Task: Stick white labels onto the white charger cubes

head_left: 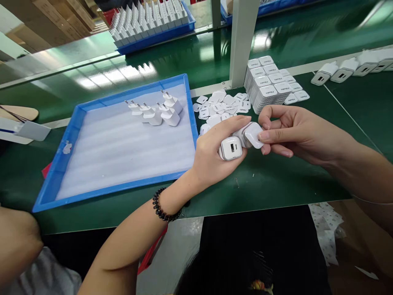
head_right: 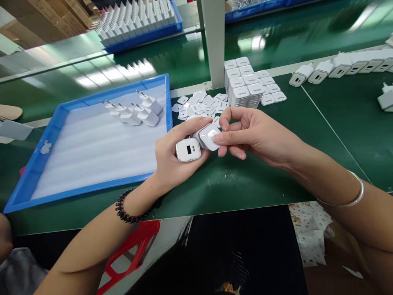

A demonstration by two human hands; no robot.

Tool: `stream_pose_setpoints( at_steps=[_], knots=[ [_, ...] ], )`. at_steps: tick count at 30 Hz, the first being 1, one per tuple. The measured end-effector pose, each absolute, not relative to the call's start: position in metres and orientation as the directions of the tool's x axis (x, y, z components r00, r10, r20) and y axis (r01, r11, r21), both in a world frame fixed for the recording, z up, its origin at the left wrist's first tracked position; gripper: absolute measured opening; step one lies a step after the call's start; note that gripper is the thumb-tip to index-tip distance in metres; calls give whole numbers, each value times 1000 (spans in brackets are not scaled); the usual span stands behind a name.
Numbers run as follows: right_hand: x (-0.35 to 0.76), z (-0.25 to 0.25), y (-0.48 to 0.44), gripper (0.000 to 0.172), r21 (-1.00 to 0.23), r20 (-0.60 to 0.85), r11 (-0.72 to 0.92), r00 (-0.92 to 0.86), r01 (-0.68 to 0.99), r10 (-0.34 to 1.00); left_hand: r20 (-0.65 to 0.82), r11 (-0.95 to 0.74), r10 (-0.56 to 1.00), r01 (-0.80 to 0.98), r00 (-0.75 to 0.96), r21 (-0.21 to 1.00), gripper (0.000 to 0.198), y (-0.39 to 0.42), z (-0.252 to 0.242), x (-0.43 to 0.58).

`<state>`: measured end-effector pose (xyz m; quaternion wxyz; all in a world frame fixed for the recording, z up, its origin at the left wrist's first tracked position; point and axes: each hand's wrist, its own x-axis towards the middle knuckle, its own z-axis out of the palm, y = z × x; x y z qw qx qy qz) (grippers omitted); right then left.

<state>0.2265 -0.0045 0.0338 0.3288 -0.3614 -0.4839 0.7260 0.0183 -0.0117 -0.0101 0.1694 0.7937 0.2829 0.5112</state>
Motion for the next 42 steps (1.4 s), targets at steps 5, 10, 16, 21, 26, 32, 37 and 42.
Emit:
stream_pose_setpoints(
  at_steps=[5,10,16,21,26,32,37,42],
  knots=[
    [224,34,-7,29,-957,-173,-264,-498,-118,850,726,-791,610,298,317,534,36,-11,-11,18],
    [222,32,-9,27,-971,-142,-213,-464,-106,875,725,-793,608,284,324,538,36,-11,-11,19],
    [221,33,-11,25,-984,-98,-152,-428,-94,898,713,-783,621,280,325,555,36,-11,-10,19],
    [220,31,-13,24,-990,-65,-108,-401,-86,914,677,-754,656,305,332,581,35,-12,-9,19],
    [218,30,-15,27,-999,-20,-35,-360,-35,933,658,-735,678,291,328,612,35,-12,-9,19],
    [216,30,-16,30,-1000,28,31,-324,6,946,641,-713,701,291,313,637,36,-11,-9,19],
    [213,32,-17,32,-998,47,58,-300,29,953,628,-698,716,283,306,658,35,-12,-9,19],
    [211,33,-18,33,-992,85,107,-269,70,959,567,-632,772,261,287,729,33,-14,-7,20]
  ],
)
